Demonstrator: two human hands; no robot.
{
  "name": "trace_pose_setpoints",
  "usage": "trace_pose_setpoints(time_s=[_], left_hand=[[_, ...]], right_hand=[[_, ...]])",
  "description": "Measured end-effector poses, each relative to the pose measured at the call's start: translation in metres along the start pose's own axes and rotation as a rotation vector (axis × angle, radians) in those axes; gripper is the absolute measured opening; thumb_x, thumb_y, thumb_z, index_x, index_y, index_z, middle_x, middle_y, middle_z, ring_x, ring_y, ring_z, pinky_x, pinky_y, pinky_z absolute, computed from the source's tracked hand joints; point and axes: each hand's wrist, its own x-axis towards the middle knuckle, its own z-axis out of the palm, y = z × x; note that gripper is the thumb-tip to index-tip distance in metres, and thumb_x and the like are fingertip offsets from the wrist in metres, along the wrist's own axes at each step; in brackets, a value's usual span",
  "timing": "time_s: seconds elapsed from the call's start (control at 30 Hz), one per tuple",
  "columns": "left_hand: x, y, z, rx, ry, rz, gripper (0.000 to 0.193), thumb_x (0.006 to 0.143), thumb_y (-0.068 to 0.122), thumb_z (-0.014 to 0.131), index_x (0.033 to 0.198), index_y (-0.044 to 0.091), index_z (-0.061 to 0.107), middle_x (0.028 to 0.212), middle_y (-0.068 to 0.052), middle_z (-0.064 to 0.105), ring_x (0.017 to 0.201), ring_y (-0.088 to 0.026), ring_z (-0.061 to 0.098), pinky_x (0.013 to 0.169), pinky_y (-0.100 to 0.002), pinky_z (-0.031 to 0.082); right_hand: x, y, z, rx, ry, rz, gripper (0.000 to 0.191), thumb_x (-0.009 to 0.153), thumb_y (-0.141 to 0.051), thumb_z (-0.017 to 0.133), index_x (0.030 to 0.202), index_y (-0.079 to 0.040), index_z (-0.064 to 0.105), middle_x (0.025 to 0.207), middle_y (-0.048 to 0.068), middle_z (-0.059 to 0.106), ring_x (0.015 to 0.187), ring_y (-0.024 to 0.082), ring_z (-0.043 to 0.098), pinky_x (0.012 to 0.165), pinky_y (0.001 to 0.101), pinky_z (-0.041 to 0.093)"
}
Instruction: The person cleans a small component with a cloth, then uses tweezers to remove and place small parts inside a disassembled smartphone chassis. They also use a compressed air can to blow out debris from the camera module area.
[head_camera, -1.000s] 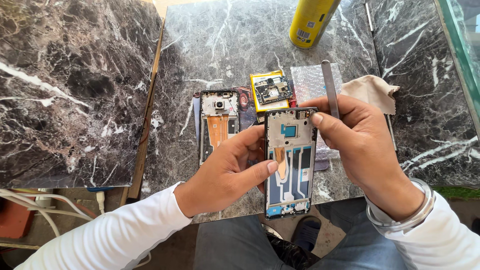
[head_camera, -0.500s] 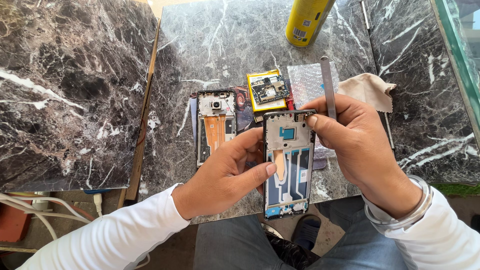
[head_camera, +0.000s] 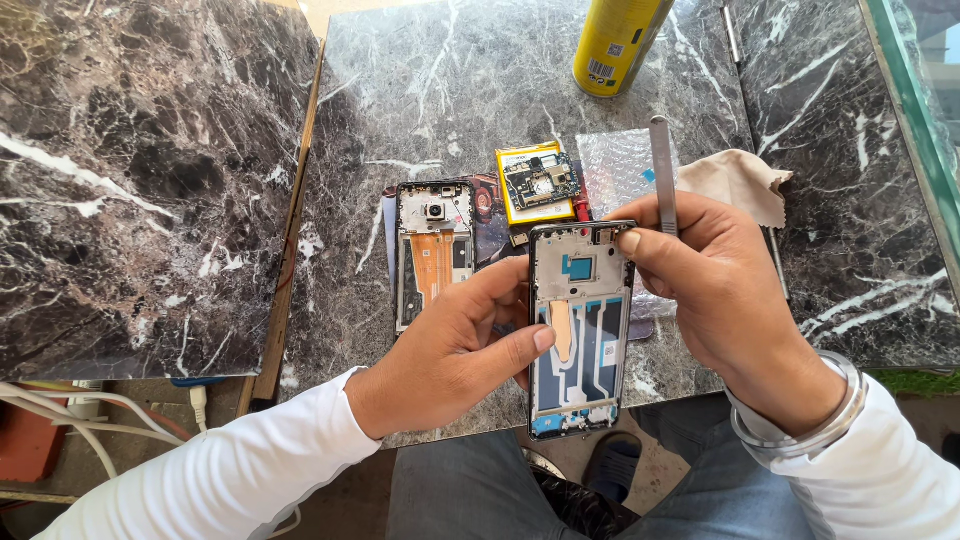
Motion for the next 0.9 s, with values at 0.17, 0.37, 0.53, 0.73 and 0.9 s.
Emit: trace_pose_setpoints(time_s=[0.17, 0.37, 0.53, 0.73, 0.9], left_hand=[[0.000, 0.001, 0.000, 0.009, -0.006, -0.007, 0.049, 0.104, 0.007, 0.058, 0.150, -0.001, 0.044, 0.126, -0.007, 0.064, 0.103, -0.009, 0.065, 0.077, -0.025, 0.058], [0.001, 0.000, -0.001, -0.040, -0.008, -0.020, 0.049, 0.105, 0.006, 0.057, 0.151, -0.001, 0.043, 0.124, -0.008, 0.064, 0.102, -0.010, 0.066, 0.076, -0.027, 0.060], [0.000, -0.001, -0.001, -0.031, -0.008, -0.014, 0.050, 0.104, 0.006, 0.057, 0.151, -0.001, 0.043, 0.125, -0.006, 0.063, 0.101, -0.010, 0.066, 0.075, -0.026, 0.059], [0.001, 0.000, 0.001, -0.045, -0.005, -0.060, 0.049, 0.102, 0.006, 0.058, 0.149, 0.001, 0.045, 0.119, -0.007, 0.065, 0.096, -0.009, 0.066, 0.074, -0.026, 0.059], [0.002, -0.001, 0.001, -0.041, 0.013, -0.078, 0.048, 0.103, 0.006, 0.059, 0.148, 0.000, 0.046, 0.115, -0.007, 0.067, 0.093, -0.009, 0.066, 0.074, -0.027, 0.059]], right_hand=[[-0.001, 0.000, 0.001, -0.047, 0.008, -0.008, 0.022, 0.094, -0.010, 0.070, 0.113, 0.002, 0.072, 0.083, -0.001, 0.064, 0.067, 0.002, 0.045, 0.058, 0.0184, 0.034], [0.000, -0.004, 0.002, 0.032, -0.006, 0.012, 0.022, 0.095, -0.012, 0.068, 0.113, 0.001, 0.072, 0.082, -0.001, 0.064, 0.065, 0.002, 0.044, 0.058, 0.0186, 0.035], [0.000, 0.000, 0.007, -0.052, 0.027, 0.033, 0.021, 0.093, -0.012, 0.072, 0.110, 0.001, 0.071, 0.086, 0.001, 0.069, 0.071, 0.004, 0.054, 0.062, 0.0195, 0.041], [0.003, 0.005, 0.011, 0.008, 0.022, 0.033, 0.019, 0.094, -0.012, 0.073, 0.106, 0.002, 0.071, 0.087, 0.003, 0.071, 0.075, 0.007, 0.061, 0.068, 0.0228, 0.049], [0.004, 0.006, 0.012, -0.004, 0.030, 0.052, 0.019, 0.092, -0.013, 0.072, 0.105, 0.000, 0.071, 0.088, 0.004, 0.073, 0.078, 0.008, 0.065, 0.070, 0.0229, 0.052]])
